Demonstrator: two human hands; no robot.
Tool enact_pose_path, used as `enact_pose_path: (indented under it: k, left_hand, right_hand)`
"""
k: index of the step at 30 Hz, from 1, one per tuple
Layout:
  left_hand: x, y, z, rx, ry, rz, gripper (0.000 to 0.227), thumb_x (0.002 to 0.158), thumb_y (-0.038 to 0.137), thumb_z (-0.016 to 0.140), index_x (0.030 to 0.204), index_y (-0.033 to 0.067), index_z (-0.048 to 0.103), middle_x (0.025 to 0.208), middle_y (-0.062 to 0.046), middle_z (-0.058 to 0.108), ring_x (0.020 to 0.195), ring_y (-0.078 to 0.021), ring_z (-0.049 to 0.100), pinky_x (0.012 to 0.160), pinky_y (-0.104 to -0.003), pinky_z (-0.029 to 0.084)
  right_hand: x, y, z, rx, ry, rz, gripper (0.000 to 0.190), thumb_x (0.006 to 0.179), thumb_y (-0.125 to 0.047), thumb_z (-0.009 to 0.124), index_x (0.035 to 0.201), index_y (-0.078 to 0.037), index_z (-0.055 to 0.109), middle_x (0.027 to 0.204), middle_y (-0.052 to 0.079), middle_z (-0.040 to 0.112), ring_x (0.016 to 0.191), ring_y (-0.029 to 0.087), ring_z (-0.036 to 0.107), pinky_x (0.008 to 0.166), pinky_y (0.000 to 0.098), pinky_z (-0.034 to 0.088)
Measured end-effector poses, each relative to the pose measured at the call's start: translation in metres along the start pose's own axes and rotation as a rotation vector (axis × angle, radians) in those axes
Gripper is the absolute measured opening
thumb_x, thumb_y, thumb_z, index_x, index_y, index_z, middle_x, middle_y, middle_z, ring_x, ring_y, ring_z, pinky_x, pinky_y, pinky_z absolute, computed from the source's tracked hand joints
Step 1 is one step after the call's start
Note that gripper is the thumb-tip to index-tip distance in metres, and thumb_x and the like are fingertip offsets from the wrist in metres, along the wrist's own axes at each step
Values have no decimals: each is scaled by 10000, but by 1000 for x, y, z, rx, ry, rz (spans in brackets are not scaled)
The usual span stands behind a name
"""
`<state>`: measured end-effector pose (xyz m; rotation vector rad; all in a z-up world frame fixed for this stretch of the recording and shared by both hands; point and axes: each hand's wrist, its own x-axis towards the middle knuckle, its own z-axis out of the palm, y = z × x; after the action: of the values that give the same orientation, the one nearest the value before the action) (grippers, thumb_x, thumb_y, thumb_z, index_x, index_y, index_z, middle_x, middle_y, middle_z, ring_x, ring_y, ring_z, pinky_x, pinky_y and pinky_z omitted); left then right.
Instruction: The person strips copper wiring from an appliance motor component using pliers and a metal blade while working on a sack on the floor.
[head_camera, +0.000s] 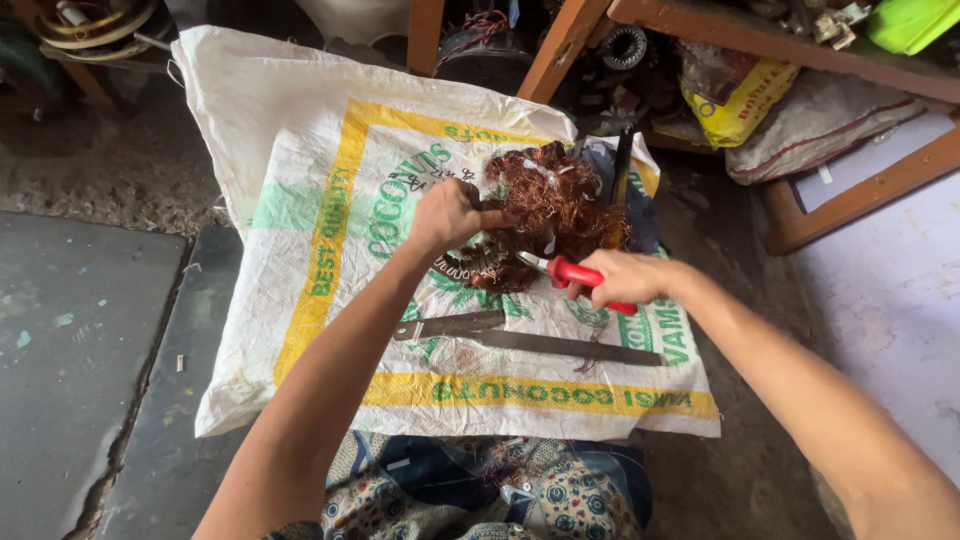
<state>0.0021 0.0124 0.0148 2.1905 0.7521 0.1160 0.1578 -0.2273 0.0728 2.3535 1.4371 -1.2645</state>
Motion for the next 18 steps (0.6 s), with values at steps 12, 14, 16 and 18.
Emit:
enact_pose_path:
  k: [12,14,16,18]
  left_hand:
    - [8,-6,4,10,15,152,593,699,762,723,662,176,637,595,55,528,484,-67,431,458,-279,373]
    - [9,-4,5,25,-13,175,569,675,763,724,666,198,662,593,59,554,484,-73,455,465,-284,418]
    - [8,-5,4,47,-19,195,579,665,767,732,661,191,680,598,57,577,497,-75,490,484,-289,455]
    - [7,-5,4,74,-6,222,624,670,776,749,648,155,692,609,49,599,520,-73,534,513,-295,483]
  right_hand:
    - [17,-1,-8,197,-121,-84,467,746,-67,710,1207,2,742,1062,134,763,868,176,699,768,312,567]
    - [21,0,-9,261,-157,-93,437,764,-88,722,1187,18,755,1043,143,765,840,185,700,705,313,569]
    - [24,0,-11,344,-207,-79,404,765,-109,729,1150,13,741,1043,116,772,797,198,714,596,321,578]
    - [25,0,-8,459,-236,-84,382,797,-151,724,1114,62,715,1038,120,760,835,190,750,538,314,592]
